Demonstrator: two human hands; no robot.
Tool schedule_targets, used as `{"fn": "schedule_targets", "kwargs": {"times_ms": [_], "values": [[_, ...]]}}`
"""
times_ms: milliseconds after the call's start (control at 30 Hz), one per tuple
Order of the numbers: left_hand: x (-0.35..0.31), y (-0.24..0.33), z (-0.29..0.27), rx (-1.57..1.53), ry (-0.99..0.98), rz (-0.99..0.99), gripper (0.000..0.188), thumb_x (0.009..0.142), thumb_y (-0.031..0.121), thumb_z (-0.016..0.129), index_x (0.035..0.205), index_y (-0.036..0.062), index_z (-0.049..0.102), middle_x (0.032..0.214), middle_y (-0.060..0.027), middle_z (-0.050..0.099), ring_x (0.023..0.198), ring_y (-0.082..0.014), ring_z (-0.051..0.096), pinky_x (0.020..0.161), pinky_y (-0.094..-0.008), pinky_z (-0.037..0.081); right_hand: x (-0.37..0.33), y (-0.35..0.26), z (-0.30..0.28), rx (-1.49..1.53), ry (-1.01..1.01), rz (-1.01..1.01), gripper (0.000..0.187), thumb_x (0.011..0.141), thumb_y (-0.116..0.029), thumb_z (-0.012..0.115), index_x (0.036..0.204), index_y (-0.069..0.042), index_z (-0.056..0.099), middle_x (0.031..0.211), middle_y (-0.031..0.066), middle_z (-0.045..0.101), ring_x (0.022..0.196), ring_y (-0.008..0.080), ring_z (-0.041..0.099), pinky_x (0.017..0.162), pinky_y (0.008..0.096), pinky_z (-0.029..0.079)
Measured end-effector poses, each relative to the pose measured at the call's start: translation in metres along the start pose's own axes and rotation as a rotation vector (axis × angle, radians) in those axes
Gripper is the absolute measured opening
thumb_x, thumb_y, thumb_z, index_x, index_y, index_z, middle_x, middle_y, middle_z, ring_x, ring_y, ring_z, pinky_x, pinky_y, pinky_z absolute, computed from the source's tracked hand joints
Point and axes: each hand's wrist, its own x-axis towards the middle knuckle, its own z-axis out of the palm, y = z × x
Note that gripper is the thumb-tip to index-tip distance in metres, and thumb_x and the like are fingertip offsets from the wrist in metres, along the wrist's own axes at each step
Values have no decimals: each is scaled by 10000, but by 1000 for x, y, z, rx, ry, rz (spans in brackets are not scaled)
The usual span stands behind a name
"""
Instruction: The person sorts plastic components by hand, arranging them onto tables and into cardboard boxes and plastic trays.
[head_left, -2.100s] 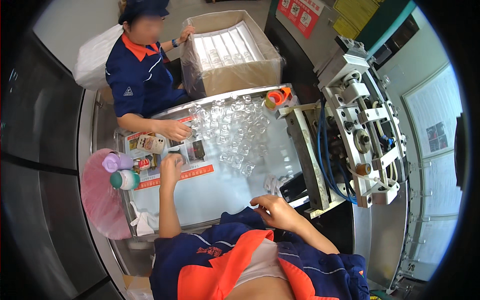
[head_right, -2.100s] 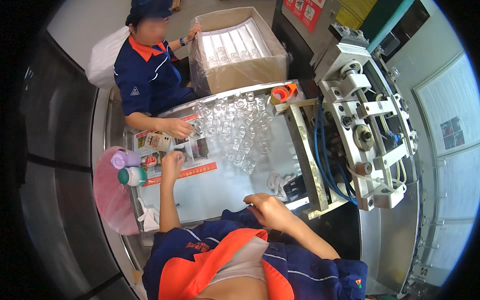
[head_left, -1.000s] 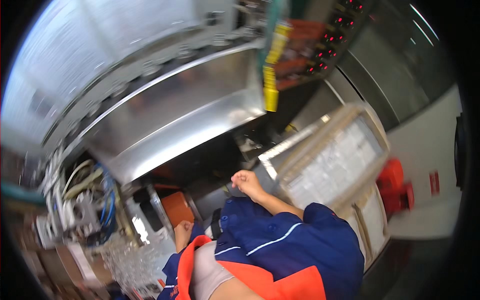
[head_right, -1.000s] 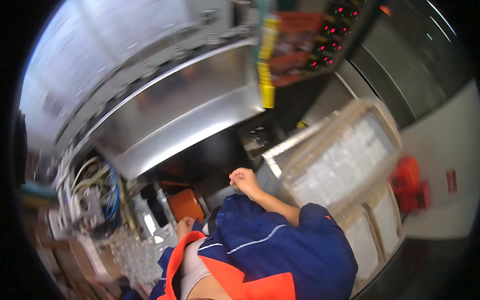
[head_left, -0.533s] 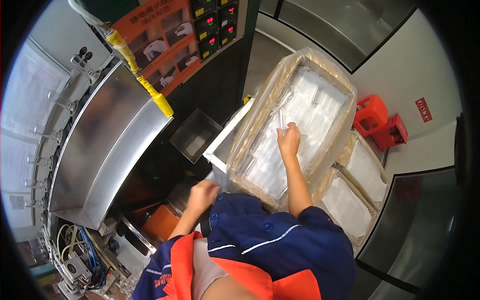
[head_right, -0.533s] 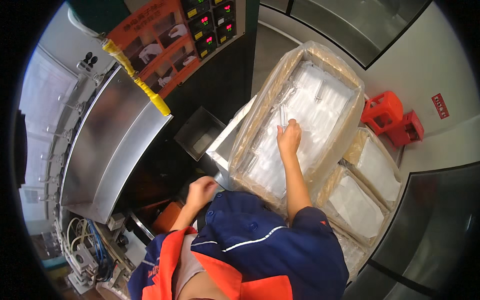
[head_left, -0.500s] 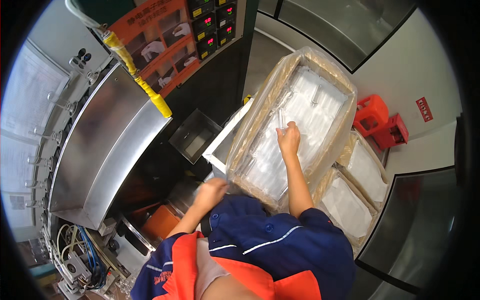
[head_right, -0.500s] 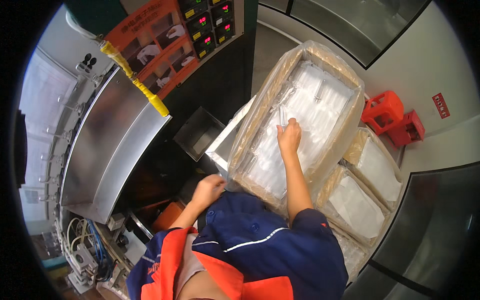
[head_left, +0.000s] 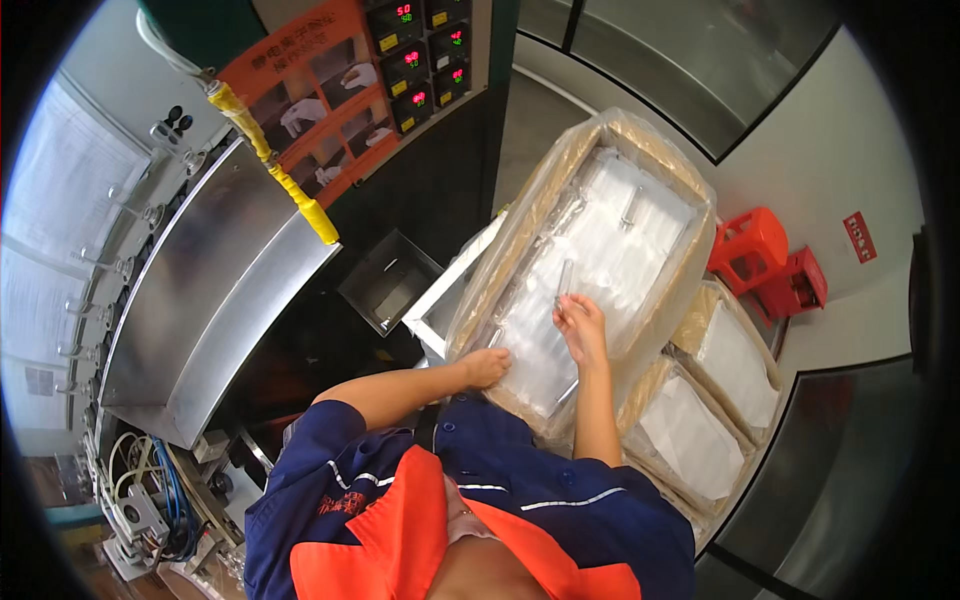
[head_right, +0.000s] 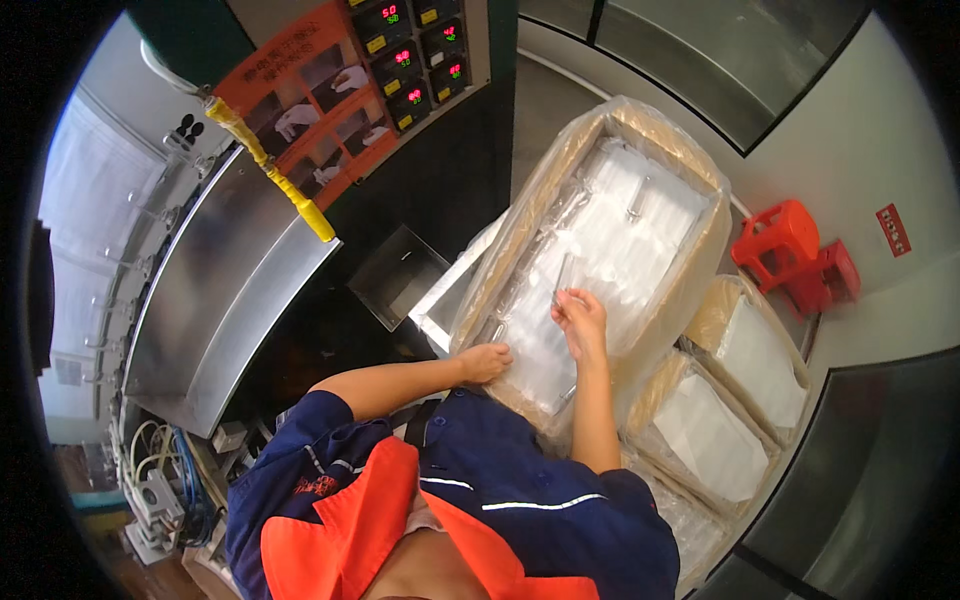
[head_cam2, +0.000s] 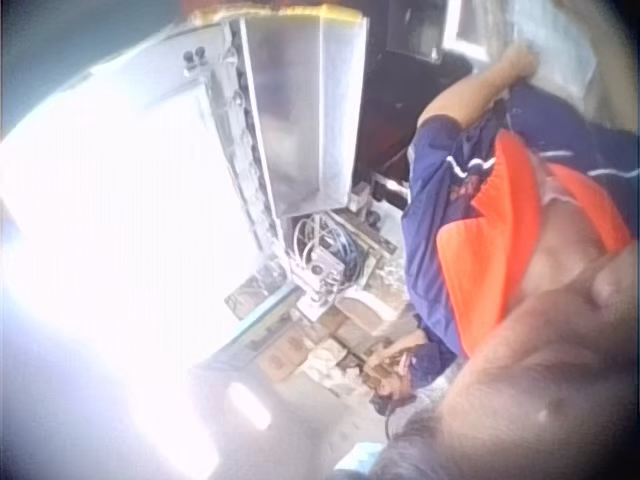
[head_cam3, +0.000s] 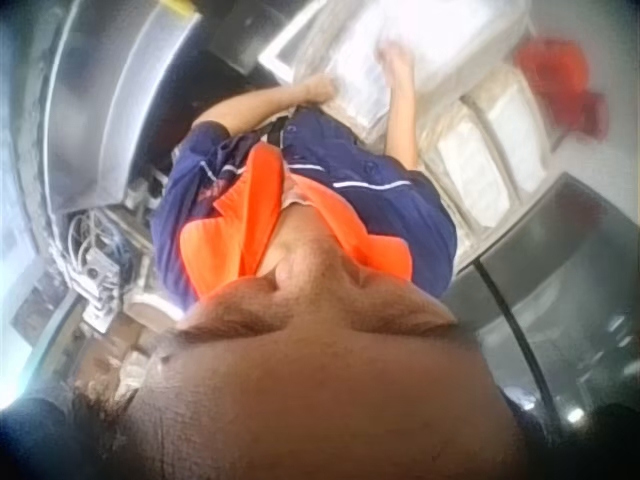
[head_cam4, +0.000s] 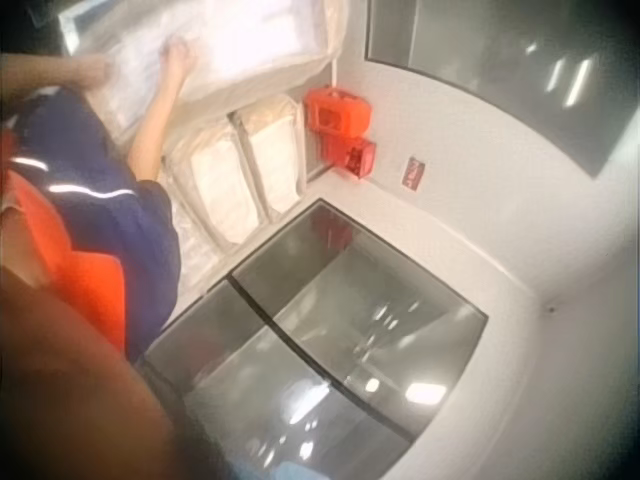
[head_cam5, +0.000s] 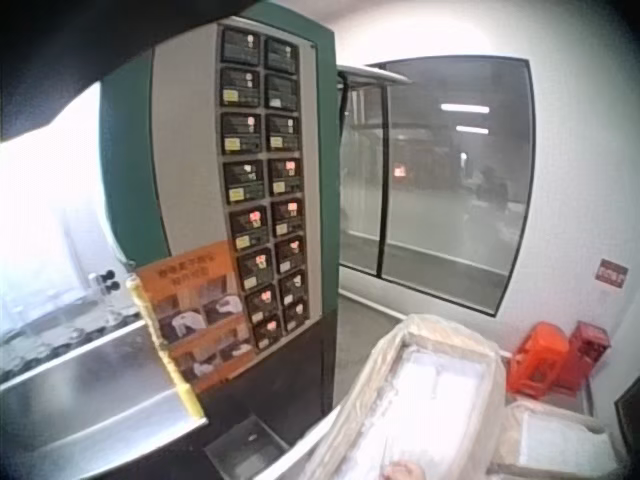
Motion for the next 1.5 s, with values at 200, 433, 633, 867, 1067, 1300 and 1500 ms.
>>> {"fn": "schedule_targets", "kwargs": {"times_ms": [200,433,633,867,1067,1300,1500], "values": [[-16,-18,-82,-634,345,-407,151,777,180,618,875,70,587,955,-67,557,933,-215,528,798,-348,405,-36,3,-16,124,-13,-46,314,830,2,623,1103,2,468,852,112,616,767,192,598,690,312,503],[-128,-67,-49,-1971,1593,-1468,116,865,49,586,962,34,525,848,-59,546,765,-160,551,708,-288,489,-46,2,34,50,-204,-67,285,837,29,594,1084,-21,460,854,118,613,788,205,602,701,315,508],[-184,-117,-21,-2880,2103,-999,218,903,168,576,930,-37,507,856,-153,524,781,-208,550,635,-228,556,-38,42,132,38,-476,48,309,839,40,588,1106,-4,439,921,166,617,831,234,623,750,333,523],[-198,-2,-8,-3220,1908,-693,327,914,273,554,967,-46,510,824,-138,526,692,-172,571,564,-208,551,18,84,246,-98,-547,82,359,820,55,612,1111,38,403,929,204,618,812,246,638,700,306,537],[-274,131,-57,-2584,2029,-1155,184,885,190,612,937,20,566,903,-115,603,750,-137,592,658,-213,528,35,127,262,-270,-575,85,363,821,60,609,1122,27,409,914,213,634,786,248,648,662,280,532],[-335,173,-125,-1607,2277,-1361,99,827,8,634,891,42,566,957,-107,620,834,-165,603,727,-262,505,45,132,243,29,-547,79,293,845,44,584,1108,39,454,1005,239,596,865,261,614,738,285,520],[-416,164,-168,-849,2296,-1552,360,759,-101,632,1036,35,445,979,-142,612,880,-216,631,775,-310,522,0,157,239,183,-680,309,273,869,1,571,1131,24,499,1052,187,578,965,268,584,762,286,511]]}}
